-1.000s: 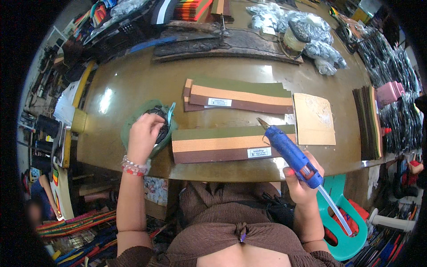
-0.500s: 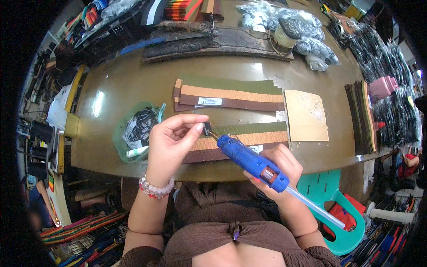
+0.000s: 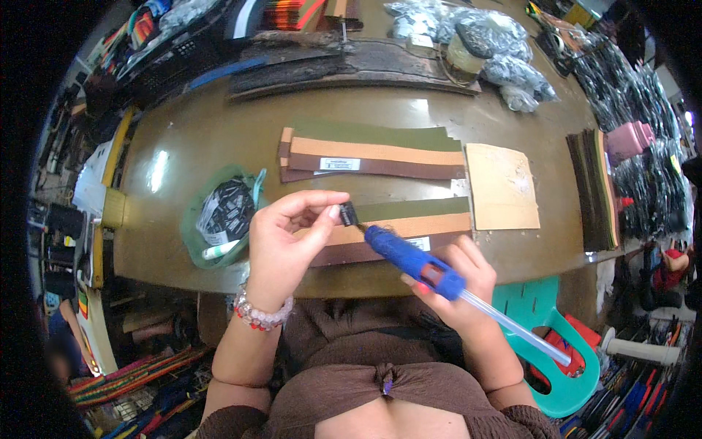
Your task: The person handles small white labels and places them on a plastic-wrapped bundle, then picks up a multi-colored fabric strip and uses a hot glue gun to attach small black clips to it. The person repeats this process on several fabric strips, stacking them on the table.
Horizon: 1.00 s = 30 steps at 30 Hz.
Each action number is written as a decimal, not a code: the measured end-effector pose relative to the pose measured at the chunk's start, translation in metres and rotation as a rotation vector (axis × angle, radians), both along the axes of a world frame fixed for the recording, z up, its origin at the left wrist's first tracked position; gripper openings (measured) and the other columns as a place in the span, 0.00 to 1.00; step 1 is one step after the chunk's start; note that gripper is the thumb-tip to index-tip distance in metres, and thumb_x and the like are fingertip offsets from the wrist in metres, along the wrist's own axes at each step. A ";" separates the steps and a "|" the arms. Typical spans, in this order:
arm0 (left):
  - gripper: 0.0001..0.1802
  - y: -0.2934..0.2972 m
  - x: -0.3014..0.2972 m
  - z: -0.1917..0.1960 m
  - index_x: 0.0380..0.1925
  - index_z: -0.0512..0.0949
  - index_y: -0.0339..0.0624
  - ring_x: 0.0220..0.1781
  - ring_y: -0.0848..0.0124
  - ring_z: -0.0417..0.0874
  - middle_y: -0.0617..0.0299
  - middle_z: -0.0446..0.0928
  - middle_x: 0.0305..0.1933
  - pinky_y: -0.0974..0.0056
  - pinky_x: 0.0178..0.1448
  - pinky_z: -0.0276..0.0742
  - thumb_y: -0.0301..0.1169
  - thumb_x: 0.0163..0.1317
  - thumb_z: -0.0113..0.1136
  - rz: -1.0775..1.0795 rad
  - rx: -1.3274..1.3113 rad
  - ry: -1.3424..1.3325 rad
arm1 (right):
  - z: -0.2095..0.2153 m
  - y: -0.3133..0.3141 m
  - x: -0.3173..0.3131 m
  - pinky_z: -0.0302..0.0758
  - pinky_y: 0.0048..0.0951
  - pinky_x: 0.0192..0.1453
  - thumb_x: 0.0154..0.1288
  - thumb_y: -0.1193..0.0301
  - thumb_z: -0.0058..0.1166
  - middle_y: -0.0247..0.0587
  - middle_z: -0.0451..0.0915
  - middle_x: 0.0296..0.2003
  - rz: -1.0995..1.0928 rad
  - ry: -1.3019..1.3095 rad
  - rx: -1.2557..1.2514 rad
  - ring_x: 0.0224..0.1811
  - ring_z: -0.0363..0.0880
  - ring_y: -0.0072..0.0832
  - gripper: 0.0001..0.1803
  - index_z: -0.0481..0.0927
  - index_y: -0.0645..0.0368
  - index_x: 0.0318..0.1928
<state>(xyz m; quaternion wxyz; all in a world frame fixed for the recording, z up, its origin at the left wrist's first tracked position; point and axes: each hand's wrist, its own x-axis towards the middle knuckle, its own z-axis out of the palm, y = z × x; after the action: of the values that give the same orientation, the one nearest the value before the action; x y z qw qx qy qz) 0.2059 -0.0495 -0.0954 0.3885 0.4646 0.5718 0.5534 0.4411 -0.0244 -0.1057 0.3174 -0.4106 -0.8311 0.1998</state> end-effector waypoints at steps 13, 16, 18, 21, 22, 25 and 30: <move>0.09 -0.006 0.015 -0.008 0.43 0.83 0.34 0.37 0.81 0.80 0.63 0.83 0.39 0.74 0.42 0.75 0.20 0.63 0.59 -0.158 0.011 -0.102 | -0.084 0.123 0.100 0.72 0.42 0.51 0.63 0.54 0.58 0.53 0.81 0.34 -0.795 -0.090 -0.012 0.40 0.80 0.46 0.25 0.80 0.65 0.48; 0.10 -0.011 0.015 -0.007 0.42 0.83 0.35 0.39 0.77 0.82 0.61 0.84 0.40 0.71 0.44 0.77 0.20 0.62 0.60 -0.255 0.059 -0.132 | -0.078 0.102 0.101 0.70 0.41 0.50 0.62 0.56 0.61 0.49 0.80 0.35 -0.853 -0.215 0.141 0.42 0.79 0.44 0.23 0.81 0.64 0.45; 0.10 -0.015 0.014 -0.004 0.41 0.84 0.36 0.40 0.75 0.83 0.59 0.85 0.42 0.69 0.46 0.79 0.19 0.61 0.60 -0.376 0.102 -0.154 | -0.060 0.080 0.093 0.70 0.36 0.49 0.60 0.59 0.63 0.46 0.80 0.35 -0.846 -0.083 0.248 0.42 0.78 0.41 0.20 0.81 0.64 0.44; 0.10 -0.018 0.016 -0.003 0.37 0.85 0.38 0.40 0.68 0.84 0.57 0.85 0.40 0.66 0.46 0.79 0.17 0.55 0.63 -0.640 0.171 -0.150 | -0.031 0.020 0.071 0.70 0.29 0.48 0.59 0.68 0.65 0.41 0.77 0.36 -0.554 0.316 -0.018 0.41 0.76 0.32 0.13 0.82 0.63 0.41; 0.11 -0.019 0.021 -0.004 0.37 0.86 0.38 0.39 0.67 0.84 0.58 0.85 0.39 0.65 0.45 0.79 0.17 0.54 0.64 -0.728 0.232 -0.175 | -0.026 0.002 0.060 0.69 0.26 0.48 0.58 0.72 0.65 0.39 0.77 0.36 -0.313 0.475 -0.245 0.40 0.75 0.29 0.11 0.83 0.64 0.40; 0.12 -0.022 0.031 -0.007 0.37 0.86 0.43 0.38 0.68 0.81 0.64 0.86 0.38 0.65 0.47 0.75 0.19 0.52 0.68 -0.844 0.319 -0.189 | -0.017 -0.032 0.032 0.70 0.26 0.48 0.57 0.77 0.64 0.37 0.77 0.35 0.313 0.680 -0.979 0.41 0.75 0.26 0.06 0.83 0.65 0.36; 0.13 -0.034 0.025 -0.011 0.37 0.87 0.45 0.38 0.71 0.81 0.68 0.86 0.37 0.66 0.48 0.73 0.20 0.50 0.69 -0.786 0.319 -0.170 | -0.020 -0.031 0.002 0.72 0.26 0.49 0.54 0.80 0.65 0.37 0.78 0.37 0.598 0.803 -1.215 0.40 0.76 0.23 0.08 0.84 0.63 0.36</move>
<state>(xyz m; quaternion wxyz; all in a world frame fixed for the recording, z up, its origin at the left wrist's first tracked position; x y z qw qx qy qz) 0.2313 -0.0838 -0.1069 0.5387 0.6540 0.2249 0.4810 0.4432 -0.0554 -0.1260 0.2461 -0.1676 -0.4732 0.8291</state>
